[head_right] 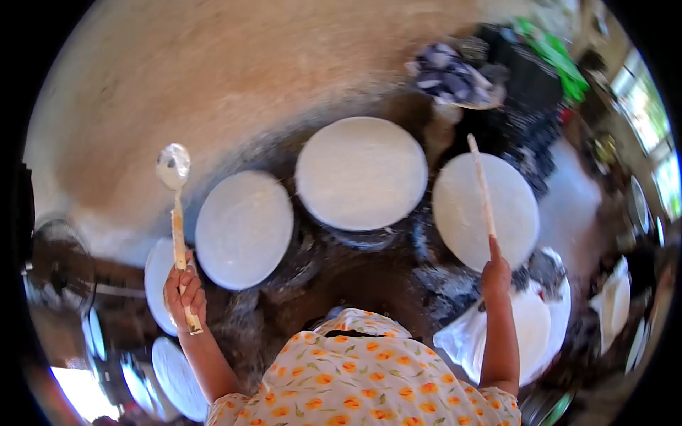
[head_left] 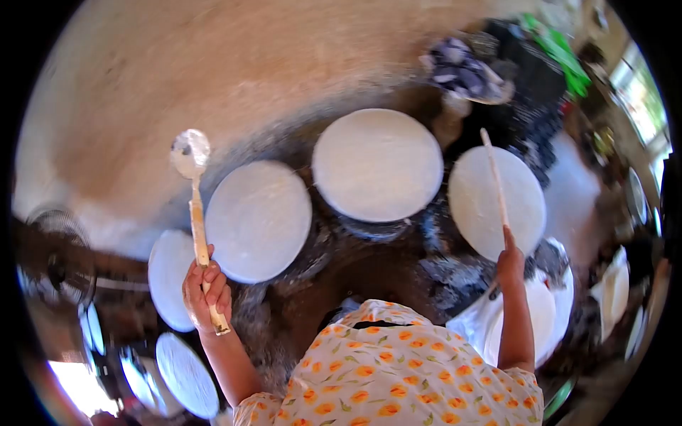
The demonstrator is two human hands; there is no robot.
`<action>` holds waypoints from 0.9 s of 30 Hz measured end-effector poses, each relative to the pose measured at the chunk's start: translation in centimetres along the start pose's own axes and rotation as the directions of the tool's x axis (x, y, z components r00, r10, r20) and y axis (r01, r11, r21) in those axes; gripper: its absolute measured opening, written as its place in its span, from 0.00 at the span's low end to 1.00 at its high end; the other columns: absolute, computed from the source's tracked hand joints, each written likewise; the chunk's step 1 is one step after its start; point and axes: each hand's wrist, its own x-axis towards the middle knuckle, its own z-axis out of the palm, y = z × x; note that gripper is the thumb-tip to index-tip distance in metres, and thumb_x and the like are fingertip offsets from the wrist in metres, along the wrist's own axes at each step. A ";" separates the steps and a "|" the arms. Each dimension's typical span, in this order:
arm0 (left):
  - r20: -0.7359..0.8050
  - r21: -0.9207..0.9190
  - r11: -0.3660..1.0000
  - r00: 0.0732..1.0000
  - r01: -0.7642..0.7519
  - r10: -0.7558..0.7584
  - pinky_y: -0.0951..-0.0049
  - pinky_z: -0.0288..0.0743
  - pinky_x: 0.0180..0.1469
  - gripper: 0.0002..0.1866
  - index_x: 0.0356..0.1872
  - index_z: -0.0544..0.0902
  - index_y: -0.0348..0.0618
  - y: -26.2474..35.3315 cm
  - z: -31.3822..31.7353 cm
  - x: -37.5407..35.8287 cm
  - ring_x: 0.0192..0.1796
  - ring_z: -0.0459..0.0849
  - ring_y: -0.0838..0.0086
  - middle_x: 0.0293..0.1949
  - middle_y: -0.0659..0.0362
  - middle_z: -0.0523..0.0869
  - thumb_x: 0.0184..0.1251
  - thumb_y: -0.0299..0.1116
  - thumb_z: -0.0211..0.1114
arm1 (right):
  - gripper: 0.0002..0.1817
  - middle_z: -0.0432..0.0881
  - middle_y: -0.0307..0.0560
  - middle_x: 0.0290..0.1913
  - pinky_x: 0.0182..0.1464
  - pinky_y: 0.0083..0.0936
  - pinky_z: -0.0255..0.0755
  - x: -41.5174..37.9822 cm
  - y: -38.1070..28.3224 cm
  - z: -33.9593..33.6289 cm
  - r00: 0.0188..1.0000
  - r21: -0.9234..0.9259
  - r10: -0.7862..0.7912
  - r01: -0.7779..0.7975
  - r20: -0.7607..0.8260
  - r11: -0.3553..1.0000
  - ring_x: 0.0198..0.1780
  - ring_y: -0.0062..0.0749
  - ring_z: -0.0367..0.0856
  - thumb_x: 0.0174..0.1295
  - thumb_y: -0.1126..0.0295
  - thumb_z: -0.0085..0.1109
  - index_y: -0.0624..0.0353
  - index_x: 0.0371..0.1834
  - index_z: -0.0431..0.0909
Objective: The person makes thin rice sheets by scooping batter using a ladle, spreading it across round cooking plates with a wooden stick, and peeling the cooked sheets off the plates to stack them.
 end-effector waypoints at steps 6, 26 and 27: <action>-0.319 0.110 0.903 0.846 -0.415 0.427 0.84 0.60 0.10 0.20 0.58 0.65 0.25 4.2 -4.7 -14.1 0.15 0.62 0.86 0.27 0.61 0.70 0.72 0.30 0.47 | 0.36 0.76 0.57 0.58 0.50 0.28 0.70 4.5 -9.8 4.8 0.825 0.497 -0.558 0.523 -0.091 0.692 0.52 0.43 0.79 0.50 0.87 0.38 0.54 0.67 0.65; -0.958 0.271 0.652 -0.267 -0.709 0.108 0.76 0.73 0.20 0.05 0.34 0.68 0.39 -6.1 -40.1 -48.3 0.21 0.74 0.71 0.24 0.57 0.73 0.64 0.30 0.50 | 0.35 0.79 0.42 0.23 0.21 0.22 0.73 -23.1 -32.2 10.8 0.297 0.687 -0.801 0.412 0.519 0.598 0.14 0.21 0.71 0.60 0.80 0.39 0.39 0.72 0.56; -0.962 0.186 0.630 -0.269 -0.754 -0.038 0.75 0.76 0.21 0.06 0.36 0.68 0.38 -7.0 -42.1 -49.1 0.21 0.76 0.69 0.25 0.56 0.74 0.63 0.30 0.50 | 0.35 0.79 0.42 0.23 0.21 0.22 0.73 -24.7 -33.0 11.1 0.284 0.684 -0.807 0.428 0.518 0.590 0.14 0.21 0.71 0.60 0.80 0.39 0.39 0.72 0.56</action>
